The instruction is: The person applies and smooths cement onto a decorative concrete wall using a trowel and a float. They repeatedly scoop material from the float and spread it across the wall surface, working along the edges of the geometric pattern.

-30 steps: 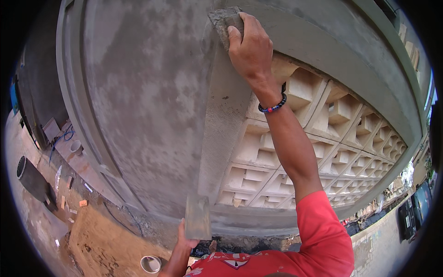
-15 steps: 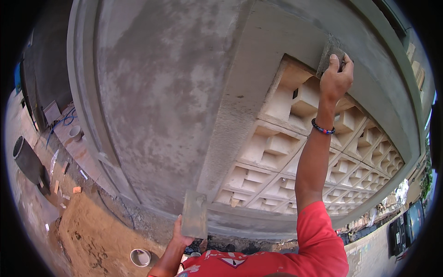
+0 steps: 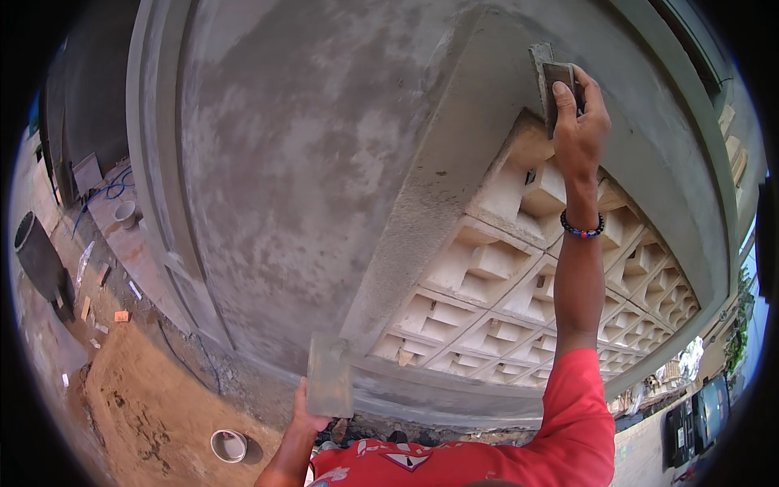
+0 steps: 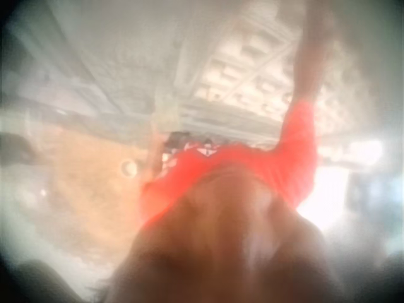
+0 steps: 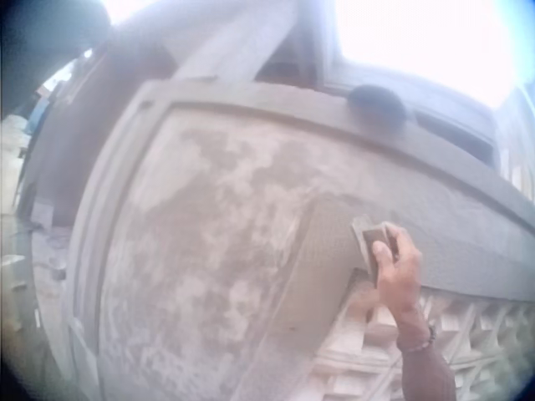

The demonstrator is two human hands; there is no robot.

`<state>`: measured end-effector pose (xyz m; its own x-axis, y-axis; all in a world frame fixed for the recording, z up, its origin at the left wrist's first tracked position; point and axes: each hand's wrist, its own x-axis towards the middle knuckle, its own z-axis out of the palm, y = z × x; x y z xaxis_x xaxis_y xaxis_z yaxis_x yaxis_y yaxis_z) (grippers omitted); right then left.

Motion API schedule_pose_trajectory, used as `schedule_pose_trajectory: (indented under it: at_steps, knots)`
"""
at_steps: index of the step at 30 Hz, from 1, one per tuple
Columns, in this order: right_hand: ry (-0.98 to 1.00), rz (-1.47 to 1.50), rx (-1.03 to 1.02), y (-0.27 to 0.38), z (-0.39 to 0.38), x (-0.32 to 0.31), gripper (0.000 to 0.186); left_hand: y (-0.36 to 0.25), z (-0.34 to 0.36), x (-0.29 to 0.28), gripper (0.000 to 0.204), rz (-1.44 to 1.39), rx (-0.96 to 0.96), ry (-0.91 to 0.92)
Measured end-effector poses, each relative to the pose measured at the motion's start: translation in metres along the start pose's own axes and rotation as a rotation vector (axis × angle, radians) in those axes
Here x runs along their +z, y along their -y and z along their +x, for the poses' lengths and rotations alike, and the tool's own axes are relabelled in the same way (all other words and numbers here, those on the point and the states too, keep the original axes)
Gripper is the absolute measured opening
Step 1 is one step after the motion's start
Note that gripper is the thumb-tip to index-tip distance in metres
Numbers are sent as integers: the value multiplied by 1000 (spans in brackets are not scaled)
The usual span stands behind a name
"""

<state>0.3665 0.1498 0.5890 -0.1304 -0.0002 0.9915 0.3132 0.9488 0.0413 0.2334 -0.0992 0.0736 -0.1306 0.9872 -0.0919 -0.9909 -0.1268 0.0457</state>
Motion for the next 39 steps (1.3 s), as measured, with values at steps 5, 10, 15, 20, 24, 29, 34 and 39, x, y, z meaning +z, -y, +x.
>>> schedule_pose_trajectory:
  at_steps: [5,10,15,20,24,29,34,39]
  knots:
    - [97,-321,-275,-13,29,5,32,-1,0,5,57,8,3,-44]
    - [523,-336,-436,20,-60,36,33,6,6,18,50,82,12,-84]
    - [877,-162,-324,26,-134,24,36,8,7,8,59,72,-50,-46]
    - [376,-230,-449,20,-32,11,33,5,3,-4,55,50,-6,-45]
    - [266,-385,-468,-5,4,8,32,9,-1,3,54,95,7,-88]
    - [569,-345,-474,4,-117,21,38,11,2,0,53,76,-44,-66]
    - [798,-175,-359,24,-143,15,34,6,0,6,53,87,-33,-98]
    - [300,-250,-400,13,-24,4,34,6,-5,8,56,119,-7,-91]
